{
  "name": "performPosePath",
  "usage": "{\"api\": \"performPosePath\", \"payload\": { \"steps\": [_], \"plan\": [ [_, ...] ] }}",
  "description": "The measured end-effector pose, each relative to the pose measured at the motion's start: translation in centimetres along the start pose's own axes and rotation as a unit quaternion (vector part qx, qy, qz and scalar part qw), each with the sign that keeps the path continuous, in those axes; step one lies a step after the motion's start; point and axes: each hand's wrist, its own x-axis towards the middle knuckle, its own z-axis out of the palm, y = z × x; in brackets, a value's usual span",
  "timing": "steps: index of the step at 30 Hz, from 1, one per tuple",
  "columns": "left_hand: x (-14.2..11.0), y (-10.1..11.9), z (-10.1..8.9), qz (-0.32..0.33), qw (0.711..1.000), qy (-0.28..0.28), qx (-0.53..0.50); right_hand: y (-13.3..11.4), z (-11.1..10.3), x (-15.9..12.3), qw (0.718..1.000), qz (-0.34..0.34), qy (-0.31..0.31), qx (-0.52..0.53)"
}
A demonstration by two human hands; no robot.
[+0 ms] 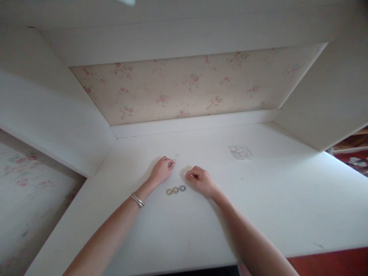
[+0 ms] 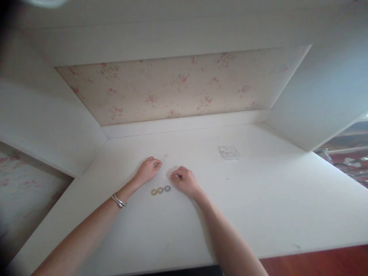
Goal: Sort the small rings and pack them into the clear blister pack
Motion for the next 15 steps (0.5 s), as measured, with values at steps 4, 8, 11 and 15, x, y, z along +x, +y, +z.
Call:
{"api": "performPosePath", "payload": {
  "steps": [4, 8, 11, 15],
  "plan": [
    [-0.1, -0.8, 0.2, 0.012, 0.999, 0.005, -0.042, 0.0, 0.0, 0.1, 1.0, -0.002, -0.002, -0.005],
    [-0.4, -1.4, 0.3, 0.008, 0.997, 0.011, -0.071, 0.0, 0.0, 0.1, 1.0, -0.001, -0.003, -0.011],
    [-0.8, -1.8, 0.2, 0.007, 0.996, 0.015, -0.085, -0.1, 0.0, 0.1, 1.0, 0.0, -0.009, -0.018],
    [-1.4, -1.8, -0.2, 0.015, 0.994, 0.015, -0.103, -0.1, 0.0, 0.1, 1.0, 0.0, -0.013, -0.018]
  ]
}}
